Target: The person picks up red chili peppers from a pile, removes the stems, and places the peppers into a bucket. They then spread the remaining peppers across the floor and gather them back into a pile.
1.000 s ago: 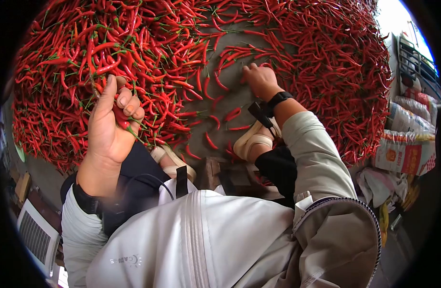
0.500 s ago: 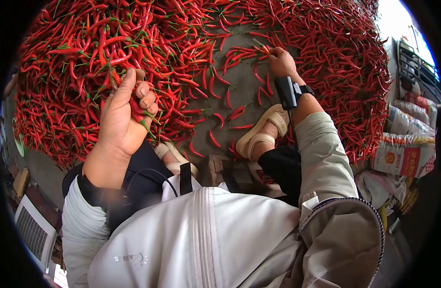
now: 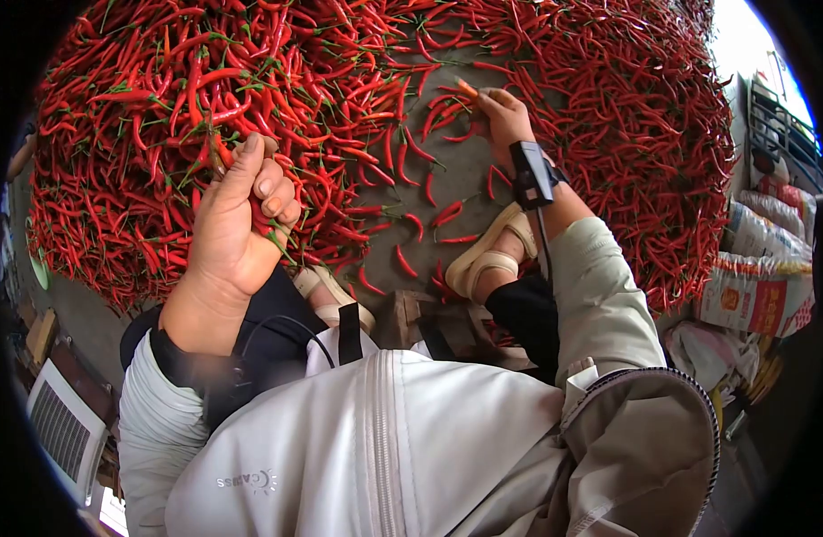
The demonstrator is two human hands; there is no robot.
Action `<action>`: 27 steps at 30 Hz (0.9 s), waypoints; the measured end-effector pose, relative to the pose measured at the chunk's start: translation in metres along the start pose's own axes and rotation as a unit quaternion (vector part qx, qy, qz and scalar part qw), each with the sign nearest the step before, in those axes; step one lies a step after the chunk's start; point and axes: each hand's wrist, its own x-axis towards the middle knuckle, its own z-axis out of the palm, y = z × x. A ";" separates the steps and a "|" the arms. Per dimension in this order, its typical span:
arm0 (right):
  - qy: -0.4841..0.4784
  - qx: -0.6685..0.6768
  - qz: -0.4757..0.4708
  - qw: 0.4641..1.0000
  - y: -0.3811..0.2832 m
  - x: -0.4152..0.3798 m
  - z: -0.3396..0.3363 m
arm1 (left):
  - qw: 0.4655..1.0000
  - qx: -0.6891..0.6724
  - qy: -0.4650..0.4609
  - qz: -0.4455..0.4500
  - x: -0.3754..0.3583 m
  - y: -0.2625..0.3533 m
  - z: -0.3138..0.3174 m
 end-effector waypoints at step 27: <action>-0.060 -0.603 -0.067 0.793 0.030 -0.032 0.023 | 0.998 0.012 0.006 0.064 -0.007 0.022 0.008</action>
